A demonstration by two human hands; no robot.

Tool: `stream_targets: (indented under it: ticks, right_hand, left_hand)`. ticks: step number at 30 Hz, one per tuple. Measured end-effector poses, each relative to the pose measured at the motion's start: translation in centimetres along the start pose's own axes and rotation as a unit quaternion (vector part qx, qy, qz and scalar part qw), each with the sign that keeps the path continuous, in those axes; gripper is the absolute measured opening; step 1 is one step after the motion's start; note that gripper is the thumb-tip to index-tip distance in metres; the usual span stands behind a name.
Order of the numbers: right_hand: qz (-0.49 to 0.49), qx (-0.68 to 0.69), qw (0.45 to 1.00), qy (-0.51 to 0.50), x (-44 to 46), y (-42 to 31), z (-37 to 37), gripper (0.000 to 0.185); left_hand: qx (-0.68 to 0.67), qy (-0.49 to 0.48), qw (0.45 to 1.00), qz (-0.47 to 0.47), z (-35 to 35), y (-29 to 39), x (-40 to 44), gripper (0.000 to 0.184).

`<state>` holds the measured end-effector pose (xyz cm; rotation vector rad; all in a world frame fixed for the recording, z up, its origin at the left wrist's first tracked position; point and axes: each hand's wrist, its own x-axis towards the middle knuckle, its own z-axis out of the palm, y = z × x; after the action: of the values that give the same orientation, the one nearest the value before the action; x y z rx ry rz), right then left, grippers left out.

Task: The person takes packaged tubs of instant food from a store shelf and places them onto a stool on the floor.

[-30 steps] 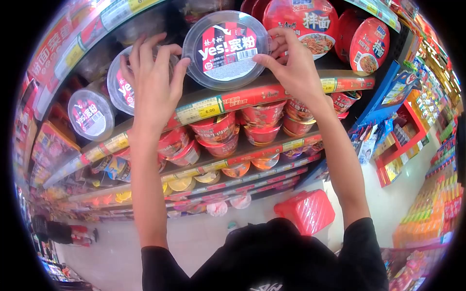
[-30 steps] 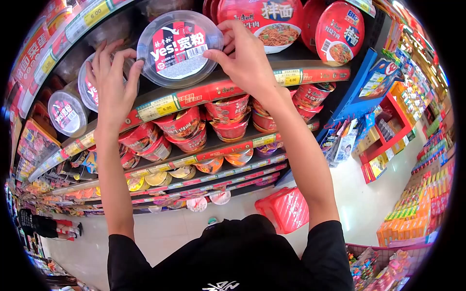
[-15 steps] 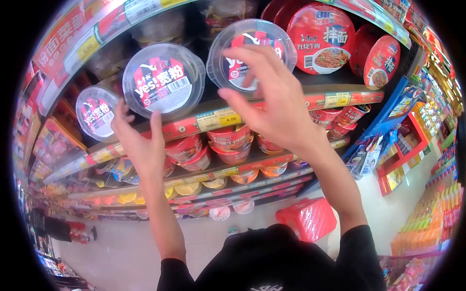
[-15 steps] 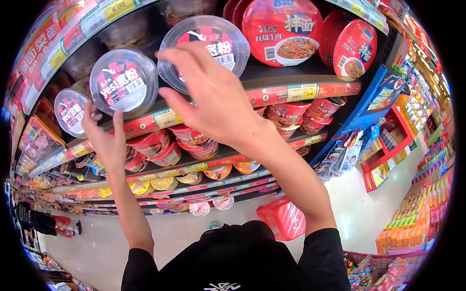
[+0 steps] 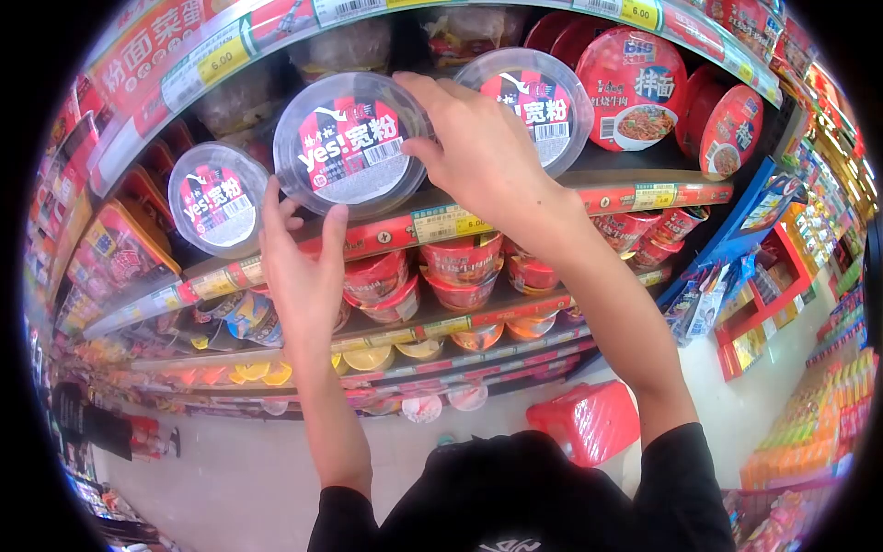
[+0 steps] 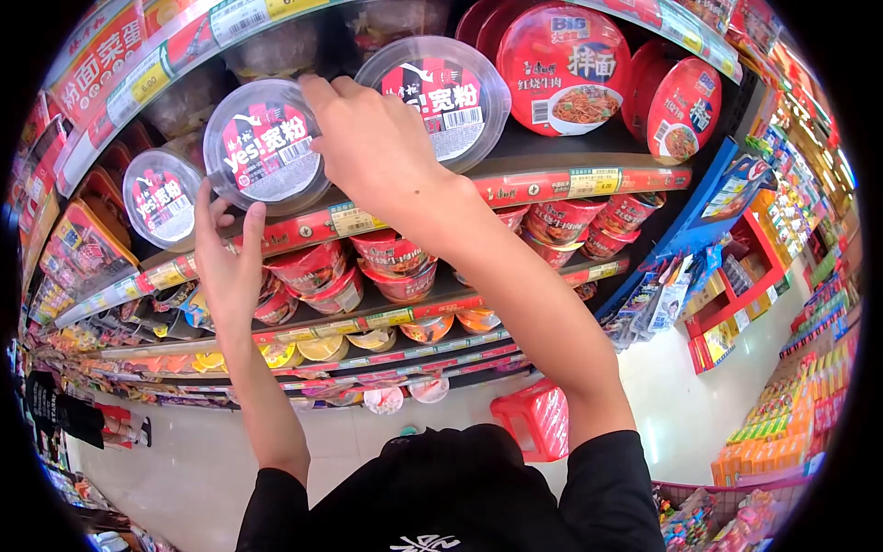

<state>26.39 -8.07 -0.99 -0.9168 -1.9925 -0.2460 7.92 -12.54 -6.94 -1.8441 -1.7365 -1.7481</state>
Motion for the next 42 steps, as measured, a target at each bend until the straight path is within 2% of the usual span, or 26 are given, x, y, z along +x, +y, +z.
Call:
stream_targets:
  ticks: [4,7,11,13,14,17,20,22,23,27,29,30,31,33,36,39,42]
  right_hand:
    - [-0.014,0.017,0.998,0.067,0.0,0.5,0.7,0.046]
    - [0.01,0.125,0.988,0.087,0.4,1.0,1.1,0.051]
    - [0.049,0.326,0.938,0.103,0.7,0.0,0.5,0.052]
    - [0.041,0.388,0.911,0.136,0.0,-0.6,0.3,0.051]
    - [0.02,0.381,0.919,0.102,-0.5,-0.8,-0.6,0.058]
    - [0.041,0.438,0.891,0.108,-3.1,-2.9,-2.6,0.056]
    - [0.109,0.481,0.861,0.121,-6.8,-4.5,-4.2,0.056]
    - [0.131,0.523,0.835,0.109,-9.5,-4.7,-5.3,0.056]
    - [0.179,0.576,0.793,0.085,-11.0,-4.9,-6.0,0.056]
    - [0.309,0.631,0.701,0.119,-18.0,-3.2,-5.2,0.046]
    - [0.373,0.577,0.71,0.153,-22.4,-2.1,-4.3,0.041]
    - [0.465,0.63,0.604,0.15,-24.0,-2.2,-4.9,0.039]
    - [0.46,0.618,0.611,0.185,-27.0,-1.3,-3.5,0.038]
    - [0.515,0.606,0.566,0.215,-31.5,-0.7,-3.4,0.036]
    - [0.619,0.495,0.567,0.223,-38.9,-0.2,-2.4,0.032]
    - [0.662,0.44,0.57,0.207,-47.4,0.5,-0.7,0.029]
    - [0.703,0.408,0.534,0.233,-53.3,0.2,0.1,0.029]
  left_hand:
    - [-0.072,0.015,0.997,0.028,0.2,-0.9,0.6,0.066]
    - [-0.135,0.043,0.989,0.042,0.3,-0.9,1.4,0.063]
    - [-0.276,0.088,0.957,0.004,-0.4,0.5,1.9,0.055]
    - [-0.336,0.073,0.939,0.007,-1.4,1.5,1.1,0.054]
    - [-0.352,0.064,0.933,0.03,-1.7,1.5,0.6,0.055]
    - [-0.377,0.074,0.922,0.034,-2.5,3.1,-2.3,0.051]
    - [-0.406,0.068,0.91,0.051,-2.9,4.1,-5.5,0.056]
    - [-0.424,0.042,0.904,0.026,-2.9,5.0,-8.0,0.062]
    - [-0.437,0.029,0.899,0.011,-2.7,5.3,-9.3,0.064]
    - [-0.387,-0.012,0.917,-0.091,0.1,5.8,-14.6,0.076]
    - [-0.424,-0.098,0.892,-0.124,1.8,5.6,-17.4,0.074]
    - [-0.427,-0.137,0.883,-0.141,2.8,5.1,-18.9,0.073]
    - [-0.427,-0.176,0.873,-0.157,3.8,4.7,-20.3,0.073]
    - [-0.438,-0.245,0.847,-0.179,5.9,4.1,-23.1,0.069]
    - [-0.433,-0.356,0.795,-0.231,9.2,2.3,-27.7,0.064]
    - [-0.392,-0.453,0.745,-0.292,13.0,-0.5,-32.4,0.059]
    - [-0.339,-0.529,0.712,-0.313,17.4,-5.5,-38.4,0.054]
